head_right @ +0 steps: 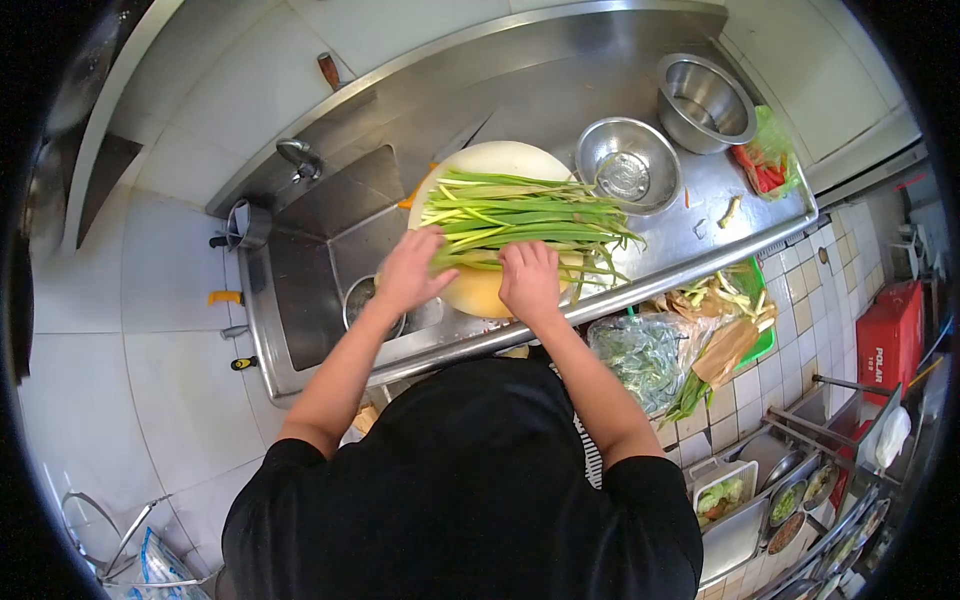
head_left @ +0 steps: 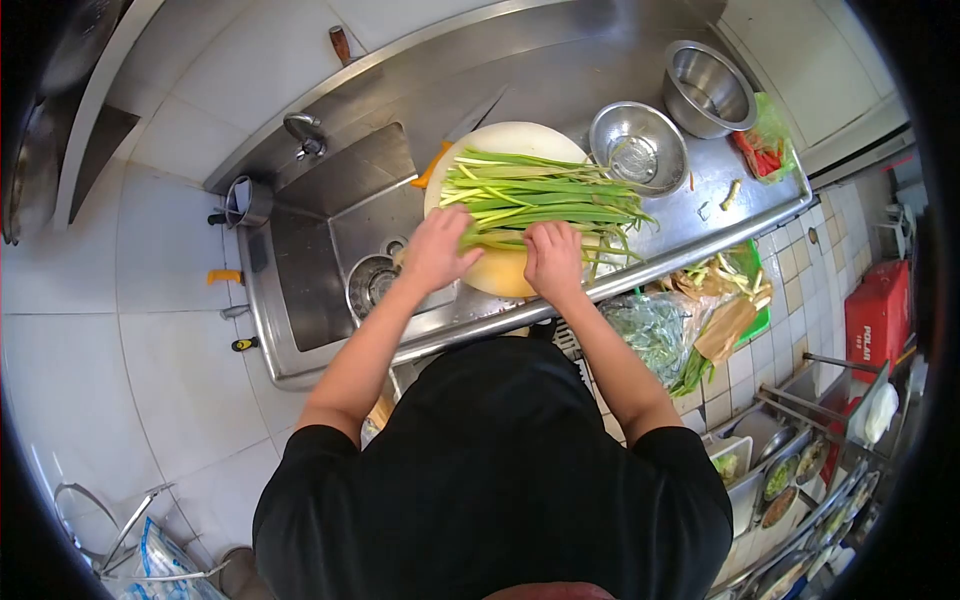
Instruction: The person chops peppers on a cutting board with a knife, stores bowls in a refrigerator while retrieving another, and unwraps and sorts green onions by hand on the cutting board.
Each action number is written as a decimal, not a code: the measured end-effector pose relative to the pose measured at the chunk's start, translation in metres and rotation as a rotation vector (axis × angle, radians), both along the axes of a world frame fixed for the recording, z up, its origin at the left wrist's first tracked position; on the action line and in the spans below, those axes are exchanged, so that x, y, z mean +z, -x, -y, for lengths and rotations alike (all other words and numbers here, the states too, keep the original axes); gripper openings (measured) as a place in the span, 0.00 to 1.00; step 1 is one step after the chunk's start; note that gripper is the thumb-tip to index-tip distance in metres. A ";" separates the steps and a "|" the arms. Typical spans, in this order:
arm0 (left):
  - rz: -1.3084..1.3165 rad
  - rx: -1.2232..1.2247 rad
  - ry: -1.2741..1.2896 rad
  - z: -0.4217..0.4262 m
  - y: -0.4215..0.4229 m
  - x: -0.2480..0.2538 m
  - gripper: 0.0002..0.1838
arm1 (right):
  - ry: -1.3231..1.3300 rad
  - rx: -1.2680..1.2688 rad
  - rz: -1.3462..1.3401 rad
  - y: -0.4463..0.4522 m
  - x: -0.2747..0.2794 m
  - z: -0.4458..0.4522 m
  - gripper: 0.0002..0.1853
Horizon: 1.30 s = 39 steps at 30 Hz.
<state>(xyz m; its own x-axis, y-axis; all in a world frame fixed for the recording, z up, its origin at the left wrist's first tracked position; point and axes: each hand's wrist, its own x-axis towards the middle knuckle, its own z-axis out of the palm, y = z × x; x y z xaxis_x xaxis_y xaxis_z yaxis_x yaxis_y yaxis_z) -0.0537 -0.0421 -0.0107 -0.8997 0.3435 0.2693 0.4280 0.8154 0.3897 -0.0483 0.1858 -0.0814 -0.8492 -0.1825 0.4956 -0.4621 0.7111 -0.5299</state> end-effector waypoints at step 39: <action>0.210 0.118 -0.484 0.049 0.097 0.036 0.21 | -0.393 0.026 0.142 0.146 0.054 -0.002 0.07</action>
<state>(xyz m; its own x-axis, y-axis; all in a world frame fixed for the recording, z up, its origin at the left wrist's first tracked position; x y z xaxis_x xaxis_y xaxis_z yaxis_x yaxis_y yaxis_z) -0.1508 -0.0910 0.0248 -0.9762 0.1180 0.1819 0.2167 0.5595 0.8000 -0.1943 0.1875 -0.0272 -0.8966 -0.3569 0.2622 -0.4247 0.8610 -0.2800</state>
